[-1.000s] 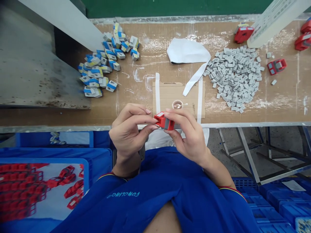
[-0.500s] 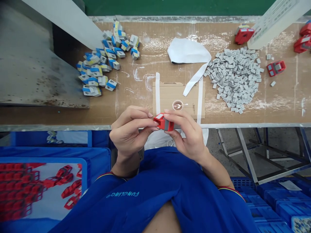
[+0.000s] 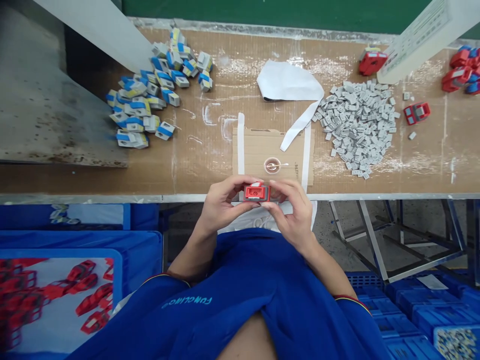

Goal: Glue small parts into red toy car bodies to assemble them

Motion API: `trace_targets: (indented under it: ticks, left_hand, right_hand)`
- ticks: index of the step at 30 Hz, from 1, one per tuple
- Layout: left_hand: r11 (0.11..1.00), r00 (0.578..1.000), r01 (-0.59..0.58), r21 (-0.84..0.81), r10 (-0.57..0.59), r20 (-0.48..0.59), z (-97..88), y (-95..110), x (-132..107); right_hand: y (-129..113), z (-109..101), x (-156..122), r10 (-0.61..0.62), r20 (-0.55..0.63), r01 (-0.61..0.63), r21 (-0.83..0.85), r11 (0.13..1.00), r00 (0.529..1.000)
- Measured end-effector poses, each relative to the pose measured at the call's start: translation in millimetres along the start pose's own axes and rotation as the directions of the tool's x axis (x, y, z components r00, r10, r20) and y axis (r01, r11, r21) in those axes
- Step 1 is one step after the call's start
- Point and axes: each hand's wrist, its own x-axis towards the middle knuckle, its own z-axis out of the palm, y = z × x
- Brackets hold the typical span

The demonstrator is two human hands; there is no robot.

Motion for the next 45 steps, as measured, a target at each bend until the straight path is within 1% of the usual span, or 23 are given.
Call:
trace_targets:
  ticks: [2, 3, 4, 6, 8, 10, 13, 16, 20, 22, 25, 28, 31, 35, 37, 38, 41, 43, 45]
  left_hand:
    - [1.000, 0.999, 0.028, -0.002, -0.028, 0.023, -0.2, -7.6, -2.1]
    - [0.999, 0.999, 0.044, 0.000, -0.044, 0.027, -0.5, -11.3, -2.8]
    - [0.998, 0.998, 0.061, 0.003, -0.061, 0.031, -0.9, -14.6, -3.2]
    - [0.996, 0.995, 0.089, 0.024, -0.090, 0.049, -2.2, -19.7, -2.7]
    - [0.995, 0.993, 0.079, 0.059, -0.083, 0.081, -4.0, -22.3, -0.4]
    - [0.995, 0.994, 0.041, 0.089, -0.050, 0.100, -5.8, -23.0, 3.2]
    - [0.992, 0.993, -0.015, 0.127, -0.001, 0.121, -6.7, -22.9, 8.7]
    - [0.987, 0.990, -0.044, 0.156, 0.023, 0.139, -5.3, -23.7, 12.2]
    - [0.981, 0.990, -0.065, 0.181, 0.041, 0.134, -4.3, -25.8, 13.2]
    - [0.981, 0.990, -0.070, 0.182, 0.045, 0.134, -5.3, -26.6, 12.7]
    - [0.980, 0.990, -0.041, 0.195, 0.013, 0.139, -7.7, -27.2, 11.9]
    - [0.977, 0.991, -0.008, 0.214, -0.021, 0.135, -9.3, -26.5, 11.9]
    - [0.972, 0.992, -0.004, 0.237, -0.027, 0.127, -9.5, -24.8, 12.9]
    - [0.968, 0.991, -0.018, 0.251, -0.016, 0.132, -9.1, -23.4, 14.8]
    - [0.965, 0.991, -0.032, 0.260, -0.004, 0.135, -9.0, -23.6, 15.4]
    - [0.963, 0.991, -0.039, 0.266, 0.003, 0.135, -9.0, -23.8, 15.5]
    - [0.962, 0.991, -0.052, 0.269, 0.015, 0.135, -8.8, -24.3, 15.7]
    - [0.963, 0.991, -0.045, 0.264, 0.009, 0.135, -8.4, -24.0, 15.7]
    - [0.964, 0.991, -0.029, 0.263, -0.007, 0.134, -8.0, -23.2, 16.0]
  right_hand:
    - [13.8, -6.6, 4.3, -0.012, -0.088, 0.010, -0.023, 1.000, 0.996]
    - [20.8, -8.8, 7.7, 0.011, -0.126, -0.015, -0.033, 0.999, 0.992]
    - [27.3, -10.0, 11.9, 0.056, -0.135, -0.062, -0.039, 0.997, 0.989]
    - [37.1, -9.8, 21.5, 0.155, -0.092, -0.158, -0.027, 0.987, 0.984]
    - [41.7, -6.9, 31.3, 0.196, -0.032, -0.197, -0.021, 0.980, 0.980]
    - [42.2, -3.3, 39.6, 0.163, -0.017, -0.163, -0.045, 0.986, 0.987]
    - [40.4, 0.4, 47.7, 0.097, -0.031, -0.099, -0.081, 0.992, 0.995]
    - [40.1, 1.2, 51.2, 0.080, -0.051, -0.084, -0.064, 0.994, 0.995]
    - [40.6, 1.0, 53.7, 0.077, -0.092, -0.079, -0.010, 0.997, 0.993]
    - [40.3, 1.7, 54.9, 0.101, -0.105, -0.097, 0.045, 0.994, 0.989]
    - [39.7, 3.7, 56.6, 0.182, -0.125, -0.169, 0.112, 0.979, 0.975]
    - [39.5, 4.5, 58.0, 0.245, -0.132, -0.229, 0.126, 0.965, 0.961]
    - [38.5, 1.9, 57.8, 0.250, -0.151, -0.233, 0.125, 0.964, 0.956]
    - [30.4, -6.3, 52.3, 0.197, -0.199, -0.173, 0.133, 0.976, 0.960]
    - [22.7, -10.7, 48.7, 0.135, -0.201, -0.118, 0.097, 0.988, 0.970]
    - [18.4, -12.4, 47.4, 0.095, -0.184, -0.085, 0.059, 0.995, 0.978]
    - [6.2, -14.1, 47.4, -0.053, -0.048, 0.050, -0.071, 0.996, 0.997]
    - [0.2, -12.6, 50.3, -0.133, 0.053, 0.139, -0.121, 0.983, 0.990]
    - [-3.4, -10.0, 53.8, -0.179, 0.115, 0.194, -0.136, 0.971, 0.977]
